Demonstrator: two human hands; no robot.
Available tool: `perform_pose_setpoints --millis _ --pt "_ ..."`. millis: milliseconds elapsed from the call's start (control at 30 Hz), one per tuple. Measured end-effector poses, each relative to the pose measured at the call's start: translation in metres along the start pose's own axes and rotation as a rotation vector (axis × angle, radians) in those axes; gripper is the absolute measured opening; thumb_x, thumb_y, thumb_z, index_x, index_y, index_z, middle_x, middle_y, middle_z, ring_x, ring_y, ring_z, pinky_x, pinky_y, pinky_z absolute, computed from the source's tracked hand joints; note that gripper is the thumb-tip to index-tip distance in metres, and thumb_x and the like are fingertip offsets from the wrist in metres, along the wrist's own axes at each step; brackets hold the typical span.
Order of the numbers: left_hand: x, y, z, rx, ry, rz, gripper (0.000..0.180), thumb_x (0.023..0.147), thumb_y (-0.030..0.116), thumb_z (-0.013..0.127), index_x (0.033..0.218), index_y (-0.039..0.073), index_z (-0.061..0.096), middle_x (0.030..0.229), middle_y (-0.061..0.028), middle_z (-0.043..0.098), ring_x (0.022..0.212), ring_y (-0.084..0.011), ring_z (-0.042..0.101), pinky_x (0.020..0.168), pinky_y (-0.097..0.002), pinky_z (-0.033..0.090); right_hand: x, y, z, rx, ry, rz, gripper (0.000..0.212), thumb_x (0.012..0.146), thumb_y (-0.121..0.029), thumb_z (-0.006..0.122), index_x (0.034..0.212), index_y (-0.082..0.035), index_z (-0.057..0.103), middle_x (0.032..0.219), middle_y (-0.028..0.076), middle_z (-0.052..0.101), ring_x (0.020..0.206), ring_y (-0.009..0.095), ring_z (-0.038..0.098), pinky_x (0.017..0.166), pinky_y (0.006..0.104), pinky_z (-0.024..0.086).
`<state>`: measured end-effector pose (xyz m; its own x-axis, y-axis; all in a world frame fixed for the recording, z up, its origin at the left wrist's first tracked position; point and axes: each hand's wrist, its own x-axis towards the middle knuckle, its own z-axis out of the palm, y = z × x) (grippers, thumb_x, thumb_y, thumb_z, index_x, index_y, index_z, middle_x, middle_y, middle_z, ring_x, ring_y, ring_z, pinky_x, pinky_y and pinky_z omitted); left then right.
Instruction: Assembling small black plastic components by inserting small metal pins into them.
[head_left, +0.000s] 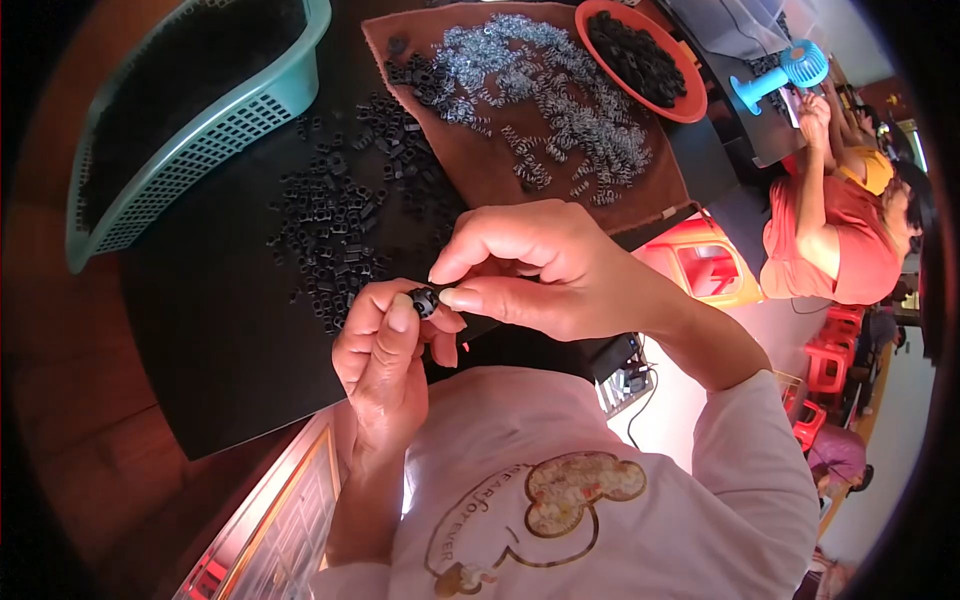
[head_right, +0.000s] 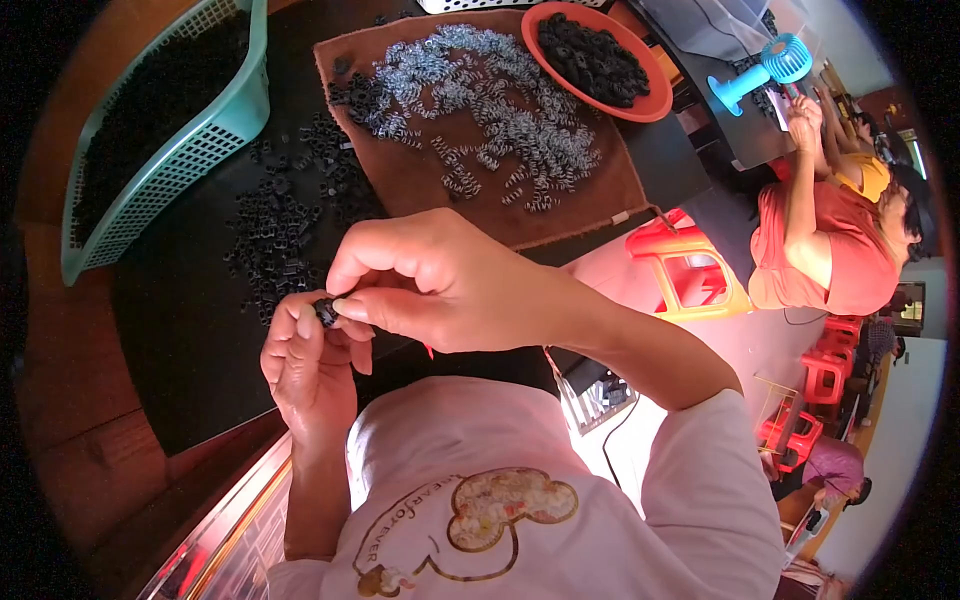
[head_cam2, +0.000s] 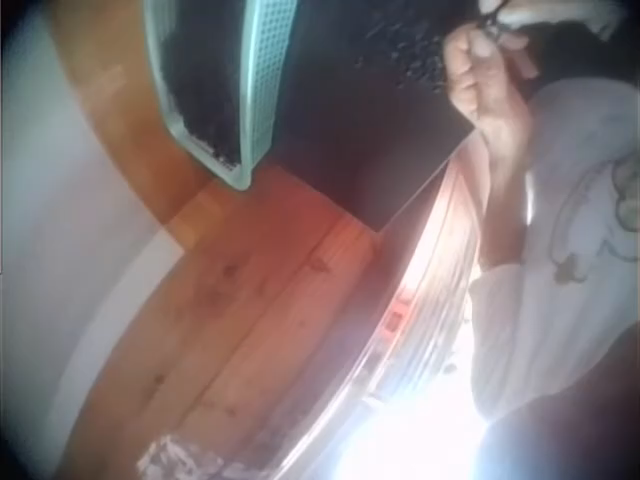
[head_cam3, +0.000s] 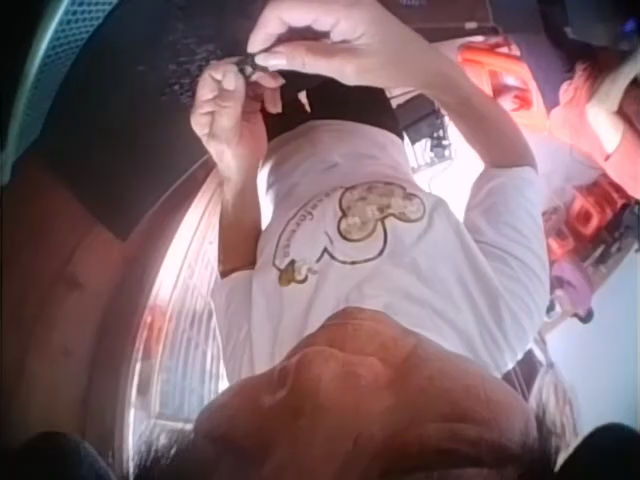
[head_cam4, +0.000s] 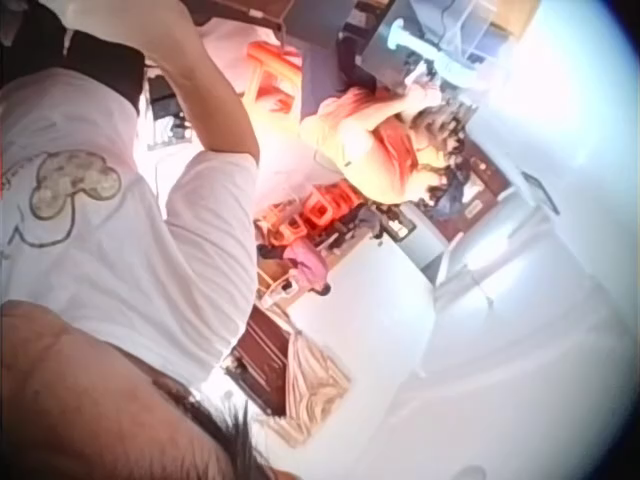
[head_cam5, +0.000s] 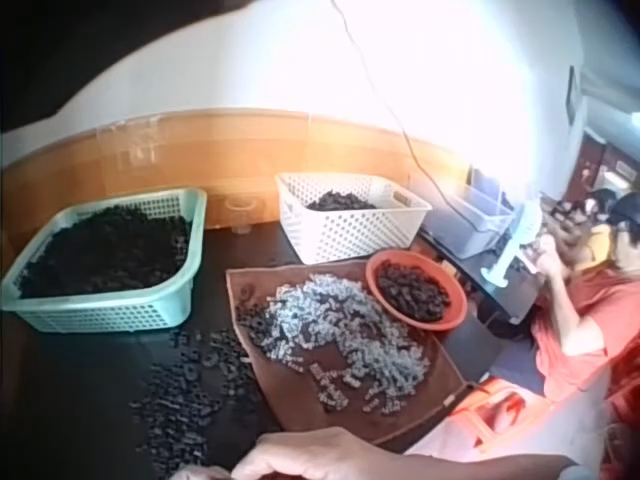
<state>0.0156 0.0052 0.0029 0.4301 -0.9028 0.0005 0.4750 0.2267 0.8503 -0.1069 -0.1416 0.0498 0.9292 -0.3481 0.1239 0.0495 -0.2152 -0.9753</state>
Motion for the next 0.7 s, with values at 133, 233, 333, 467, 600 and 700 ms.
perform_pose_setpoints --millis 133,233,333,467,600,700 --pt "-0.0021 0.0004 0.0019 0.025 0.004 -0.034 0.026 0.102 0.025 0.049 0.103 0.0 0.058 0.085 -0.008 0.065 0.064 -0.0101 0.052 0.06 -0.0244 0.045 0.0001 0.005 0.0029 -0.046 0.029 -0.184 0.003 0.089 0.002 0.059 0.091 0.002 0.056 0.075 0.008 0.064 0.063 0.014 0.062 0.055 0.0289 0.047" --pt "-0.0024 0.0027 -0.0005 0.064 -0.048 -0.058 0.026 0.102 0.024 0.05 0.104 0.0 0.058 0.085 -0.007 0.065 0.065 -0.0093 0.051 0.062 -0.0241 0.045 -0.0011 0.0042 0.002 -0.117 0.036 -0.222 0.004 0.088 0.004 0.06 0.091 0.002 0.056 0.073 0.008 0.063 0.066 0.016 0.065 0.056 0.0296 0.047" --pt "-0.0021 0.004 0.0002 0.086 -0.063 -0.058 0.026 0.102 0.024 0.05 0.104 -0.001 0.059 0.085 -0.0064 0.064 0.065 -0.0088 0.051 0.063 -0.0239 0.045 -0.0037 0.0043 0.0036 -0.152 0.056 -0.264 0.004 0.089 0.004 0.059 0.09 0.002 0.056 0.075 0.008 0.063 0.067 0.016 0.065 0.056 0.0287 0.046" --pt "-0.0023 0.006 0.0039 0.125 -0.055 -0.053 0.025 0.102 0.022 0.05 0.102 -0.001 0.059 0.083 -0.0054 0.063 0.065 -0.0082 0.05 0.062 -0.0233 0.044 -0.0083 0.0018 0.0023 -0.013 0.034 -0.038 0.003 0.09 0.002 0.059 0.09 0.001 0.056 0.078 0.006 0.064 0.067 0.011 0.062 0.056 0.0272 0.046" --pt "-0.0012 0.0042 0.0015 0.163 -0.099 -0.051 0.024 0.103 0.022 0.05 0.1 0.0 0.059 0.083 -0.0045 0.062 0.065 -0.0072 0.049 0.061 -0.0219 0.042 -0.0088 -0.0013 -0.0032 0.026 -0.011 0.041 0.003 0.09 0.0 0.059 0.089 0.001 0.056 0.074 0.005 0.063 0.065 0.008 0.057 0.056 0.0242 0.045" --pt "-0.0024 0.0014 0.0013 0.201 -0.082 -0.003 0.024 0.103 0.022 0.049 0.099 0.001 0.059 0.083 -0.0043 0.062 0.065 -0.0066 0.049 0.059 -0.0212 0.042 -0.0089 -0.0007 -0.0023 0.057 -0.022 0.013 0.005 0.092 -0.003 0.064 0.093 0.0 0.06 0.082 0.003 0.061 0.071 0.006 0.059 0.059 0.0215 0.045"
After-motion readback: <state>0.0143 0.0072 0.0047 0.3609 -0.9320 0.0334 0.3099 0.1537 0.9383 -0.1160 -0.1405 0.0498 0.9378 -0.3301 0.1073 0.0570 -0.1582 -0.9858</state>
